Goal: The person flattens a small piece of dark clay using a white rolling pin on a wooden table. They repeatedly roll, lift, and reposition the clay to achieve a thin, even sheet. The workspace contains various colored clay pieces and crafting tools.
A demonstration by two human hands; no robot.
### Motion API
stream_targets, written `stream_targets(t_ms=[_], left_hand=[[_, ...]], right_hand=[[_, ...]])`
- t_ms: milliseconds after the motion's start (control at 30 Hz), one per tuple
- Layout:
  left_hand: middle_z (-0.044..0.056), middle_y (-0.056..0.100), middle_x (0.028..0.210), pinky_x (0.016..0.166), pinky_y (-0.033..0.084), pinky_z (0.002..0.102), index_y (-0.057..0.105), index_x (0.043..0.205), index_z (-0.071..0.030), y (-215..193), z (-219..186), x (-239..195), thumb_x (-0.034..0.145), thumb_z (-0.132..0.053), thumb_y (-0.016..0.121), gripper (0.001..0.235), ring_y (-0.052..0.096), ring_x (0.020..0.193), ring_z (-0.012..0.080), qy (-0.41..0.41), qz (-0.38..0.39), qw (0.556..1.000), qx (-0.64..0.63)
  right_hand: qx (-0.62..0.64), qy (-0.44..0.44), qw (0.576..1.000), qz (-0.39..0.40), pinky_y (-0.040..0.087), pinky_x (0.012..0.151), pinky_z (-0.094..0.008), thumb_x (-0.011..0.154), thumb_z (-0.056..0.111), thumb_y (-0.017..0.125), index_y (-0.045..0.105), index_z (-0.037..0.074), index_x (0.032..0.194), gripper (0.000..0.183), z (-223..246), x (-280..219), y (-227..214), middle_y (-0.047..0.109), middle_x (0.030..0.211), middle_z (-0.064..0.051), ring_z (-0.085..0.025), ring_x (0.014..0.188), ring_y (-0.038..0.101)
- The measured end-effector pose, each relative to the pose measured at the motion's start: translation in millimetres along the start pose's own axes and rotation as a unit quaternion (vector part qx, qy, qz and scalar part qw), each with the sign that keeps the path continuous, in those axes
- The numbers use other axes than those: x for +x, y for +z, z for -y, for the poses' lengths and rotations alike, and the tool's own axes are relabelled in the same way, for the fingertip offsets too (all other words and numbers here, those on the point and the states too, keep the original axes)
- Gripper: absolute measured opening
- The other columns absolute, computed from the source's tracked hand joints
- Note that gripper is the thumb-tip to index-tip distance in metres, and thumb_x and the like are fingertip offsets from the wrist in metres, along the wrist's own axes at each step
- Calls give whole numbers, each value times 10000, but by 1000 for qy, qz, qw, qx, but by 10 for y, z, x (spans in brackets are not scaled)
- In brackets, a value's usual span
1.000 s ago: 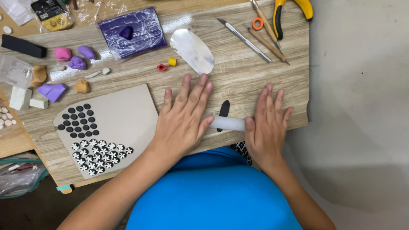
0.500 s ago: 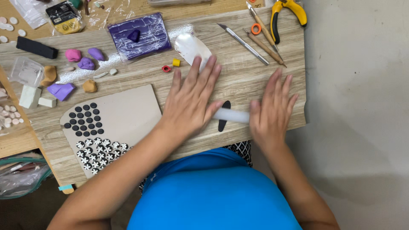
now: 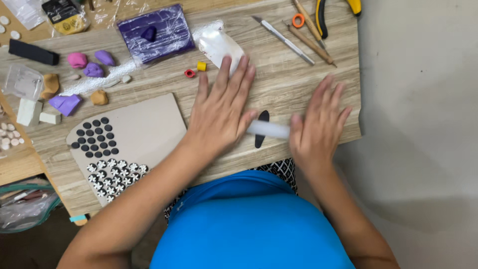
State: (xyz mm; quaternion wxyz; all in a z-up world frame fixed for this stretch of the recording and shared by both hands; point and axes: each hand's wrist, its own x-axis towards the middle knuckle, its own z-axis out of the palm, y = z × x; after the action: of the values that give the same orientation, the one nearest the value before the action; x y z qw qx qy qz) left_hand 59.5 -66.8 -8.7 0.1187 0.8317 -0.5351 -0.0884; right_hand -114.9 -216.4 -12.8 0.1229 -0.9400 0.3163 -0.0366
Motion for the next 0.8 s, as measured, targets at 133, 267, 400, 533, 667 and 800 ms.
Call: stream_targets(t_ms=[133, 267, 400, 533, 667, 800], left_hand=[[76, 110, 1738, 1237, -93, 513, 133, 1668, -98, 68, -104, -305, 1124, -536, 242, 707, -7, 1581, 264, 11, 2, 999, 33], [95, 179, 1722, 1257, 36, 553, 192, 1651, -88, 49, -54, -147, 1107, -527, 306, 709, 86, 1585, 306, 2, -13, 1000, -8], [86, -55, 1730, 1276, -60, 535, -40, 1643, -110, -126, 75, 306, 1110, -563, 214, 745, -137, 1556, 269, -51, 74, 995, -38], [78, -23, 1738, 1284, -58, 527, 13, 1662, -103, -120, 20, 200, 1099, -566, 162, 744, -115, 1560, 269, -54, 54, 997, -14], [91, 136, 1735, 1246, -41, 502, 157, 1665, -87, -8, -30, 31, 1106, -548, 272, 734, 30, 1584, 286, -14, -15, 1000, 4], [77, 30, 1742, 1303, 41, 505, 54, 1664, -112, -116, 32, 259, 1128, -556, 317, 744, -64, 1576, 282, -26, 32, 999, -2]], right_hand=[[38, -18, 999, 27, 1, 1261, -661, 1108, 497, 135, 64, 37, 1642, 708, 19, -313, 45, 128, 1732, -176, -390, 1616, 57], [19, -22, 1000, -7, -3, 1278, -654, 1107, 511, 138, 68, 21, 1640, 728, -67, -71, 109, 126, 1736, -183, -395, 1621, 55], [38, 15, 999, -17, 3, 1330, -646, 1119, 519, 169, -28, 44, 1651, 739, -13, 447, -43, 5, 1761, -116, -342, 1644, -40], [45, 17, 999, -8, 1, 1311, -662, 1135, 451, 213, -29, 31, 1646, 705, 28, 261, -42, 4, 1755, -138, -369, 1639, -30], [40, -8, 999, 12, 4, 1284, -651, 1107, 526, 132, -7, 60, 1641, 723, 27, 34, -12, 62, 1742, -171, -397, 1622, 3], [37, 7, 999, 9, 6, 1305, -654, 1122, 512, 149, -51, 72, 1643, 710, -35, 353, 4, -4, 1750, -146, -372, 1619, -73]])
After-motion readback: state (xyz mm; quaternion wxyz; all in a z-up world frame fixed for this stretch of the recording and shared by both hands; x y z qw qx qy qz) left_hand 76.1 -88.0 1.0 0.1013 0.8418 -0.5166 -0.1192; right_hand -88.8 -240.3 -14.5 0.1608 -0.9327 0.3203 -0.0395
